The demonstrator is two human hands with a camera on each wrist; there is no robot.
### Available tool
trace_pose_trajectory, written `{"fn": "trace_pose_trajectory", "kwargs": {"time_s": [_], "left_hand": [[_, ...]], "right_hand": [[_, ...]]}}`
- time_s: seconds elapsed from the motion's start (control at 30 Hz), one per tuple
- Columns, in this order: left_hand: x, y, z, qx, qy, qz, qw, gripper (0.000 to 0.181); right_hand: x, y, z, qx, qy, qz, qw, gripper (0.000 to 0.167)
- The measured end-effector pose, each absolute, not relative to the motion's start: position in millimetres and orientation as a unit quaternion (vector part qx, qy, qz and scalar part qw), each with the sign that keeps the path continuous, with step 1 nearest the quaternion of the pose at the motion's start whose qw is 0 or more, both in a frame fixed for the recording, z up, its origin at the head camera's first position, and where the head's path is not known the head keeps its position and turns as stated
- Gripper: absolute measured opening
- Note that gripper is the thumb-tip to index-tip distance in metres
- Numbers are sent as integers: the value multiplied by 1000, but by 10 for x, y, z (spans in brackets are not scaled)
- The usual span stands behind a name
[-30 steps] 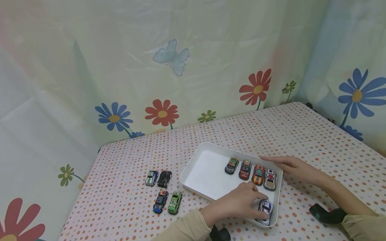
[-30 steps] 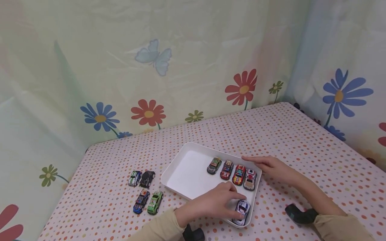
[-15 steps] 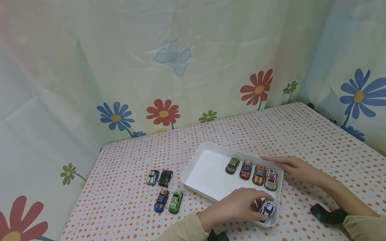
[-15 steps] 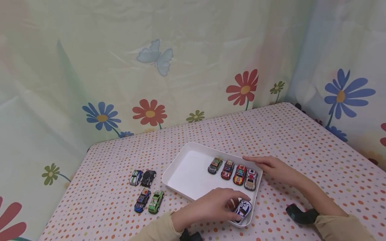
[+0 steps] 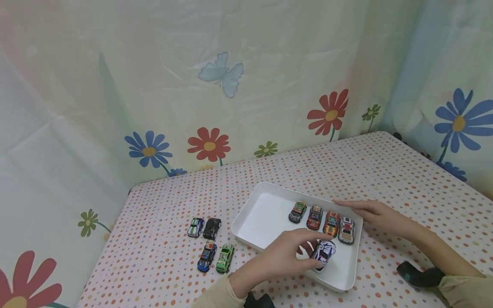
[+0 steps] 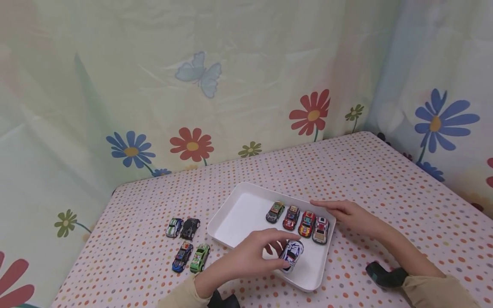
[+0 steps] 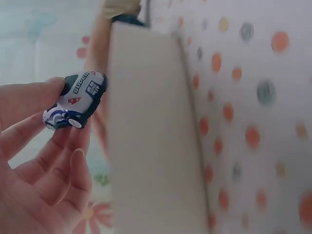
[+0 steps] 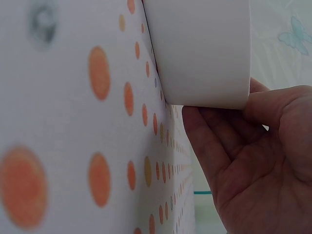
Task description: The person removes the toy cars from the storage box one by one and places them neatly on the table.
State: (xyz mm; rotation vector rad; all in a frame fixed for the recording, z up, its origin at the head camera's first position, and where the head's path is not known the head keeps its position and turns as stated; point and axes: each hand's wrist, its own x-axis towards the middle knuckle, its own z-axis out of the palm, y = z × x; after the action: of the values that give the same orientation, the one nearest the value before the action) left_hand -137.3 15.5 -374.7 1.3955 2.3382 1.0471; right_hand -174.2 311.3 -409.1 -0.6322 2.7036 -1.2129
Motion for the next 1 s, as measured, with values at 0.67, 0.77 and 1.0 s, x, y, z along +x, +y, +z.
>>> {"fn": "trace_pose_trajectory", "kwargs": {"time_s": [0.67,0.77,1.0], "left_hand": [[-1542,-1497,-3639,232,830,499,96,50],[-1532,-1752,-3642,186,836,508,97,51],[-1518,-2169,-3762,119,837,522,114,53]], "right_hand": [[-1734,3106,-4110,-208,894,-394,53,37],[-1741,3100,-4109,-204,897,-388,48,37],[-1758,3104,-4105,-210,894,-391,51,37]]}}
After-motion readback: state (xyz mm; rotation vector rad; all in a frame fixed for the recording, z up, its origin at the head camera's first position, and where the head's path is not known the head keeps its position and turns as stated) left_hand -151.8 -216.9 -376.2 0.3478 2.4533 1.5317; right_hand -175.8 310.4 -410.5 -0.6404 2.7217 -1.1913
